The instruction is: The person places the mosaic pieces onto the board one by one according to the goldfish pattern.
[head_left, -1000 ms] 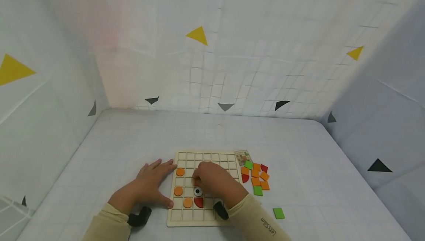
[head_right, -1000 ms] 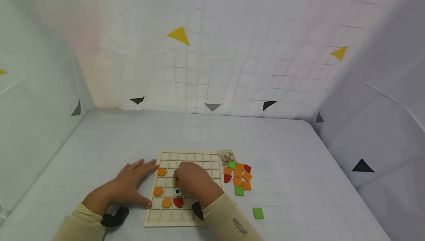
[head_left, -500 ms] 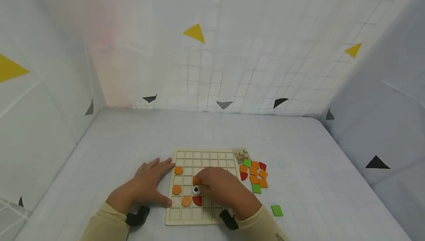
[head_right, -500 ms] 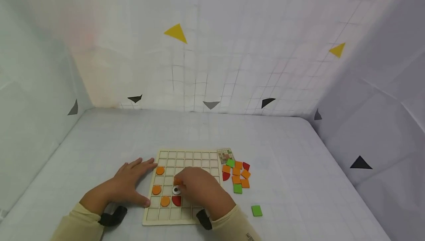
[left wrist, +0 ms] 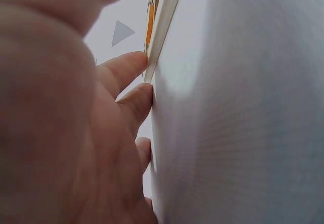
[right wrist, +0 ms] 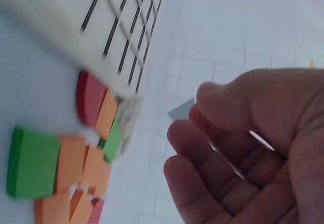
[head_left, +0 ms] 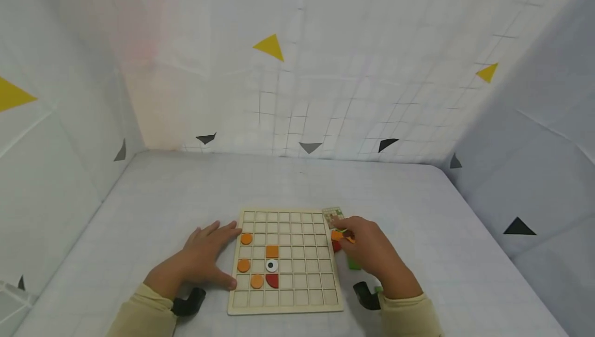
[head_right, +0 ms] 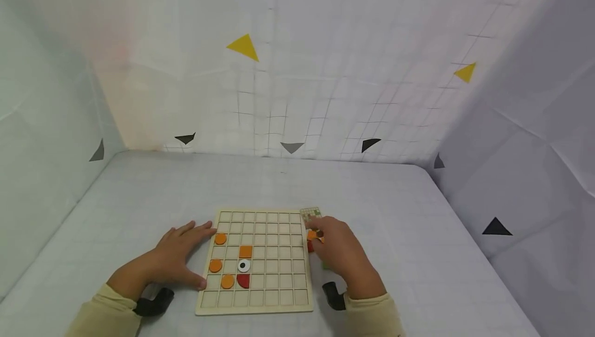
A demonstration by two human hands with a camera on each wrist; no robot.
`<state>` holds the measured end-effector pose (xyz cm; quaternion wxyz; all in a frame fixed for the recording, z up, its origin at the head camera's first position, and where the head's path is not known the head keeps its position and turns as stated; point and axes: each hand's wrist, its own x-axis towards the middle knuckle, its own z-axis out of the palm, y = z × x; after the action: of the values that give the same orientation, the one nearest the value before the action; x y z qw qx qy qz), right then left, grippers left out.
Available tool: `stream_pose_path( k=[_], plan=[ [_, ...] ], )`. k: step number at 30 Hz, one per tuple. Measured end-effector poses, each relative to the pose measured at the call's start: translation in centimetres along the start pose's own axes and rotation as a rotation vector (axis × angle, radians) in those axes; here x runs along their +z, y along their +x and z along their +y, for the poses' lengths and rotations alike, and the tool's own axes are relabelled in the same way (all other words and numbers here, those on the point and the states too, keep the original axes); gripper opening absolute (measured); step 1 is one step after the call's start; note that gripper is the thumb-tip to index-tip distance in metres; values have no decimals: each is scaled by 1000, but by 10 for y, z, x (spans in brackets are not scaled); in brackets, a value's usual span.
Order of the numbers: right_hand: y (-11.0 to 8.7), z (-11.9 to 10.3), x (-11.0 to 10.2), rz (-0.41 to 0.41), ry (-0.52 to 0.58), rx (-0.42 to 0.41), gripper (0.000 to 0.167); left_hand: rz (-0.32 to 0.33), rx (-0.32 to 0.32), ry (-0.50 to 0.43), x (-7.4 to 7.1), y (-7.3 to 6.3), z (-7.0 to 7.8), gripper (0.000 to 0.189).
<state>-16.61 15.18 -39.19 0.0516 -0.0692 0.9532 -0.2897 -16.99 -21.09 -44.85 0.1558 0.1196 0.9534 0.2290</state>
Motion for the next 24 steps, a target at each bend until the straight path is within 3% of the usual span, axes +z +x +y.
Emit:
stream_pose_path(
  k=[6, 12, 24],
  plan=[
    [6, 9, 6, -38, -53, 132, 16, 0, -5, -2, 0, -2, -3, 123],
    [13, 8, 21, -10, -127, 79, 6, 7, 1, -19, 0, -2, -4, 122],
    [15, 10, 24, -108, -187, 95, 15, 0, -9, -23, -1, -2, 1, 121]
  ],
)
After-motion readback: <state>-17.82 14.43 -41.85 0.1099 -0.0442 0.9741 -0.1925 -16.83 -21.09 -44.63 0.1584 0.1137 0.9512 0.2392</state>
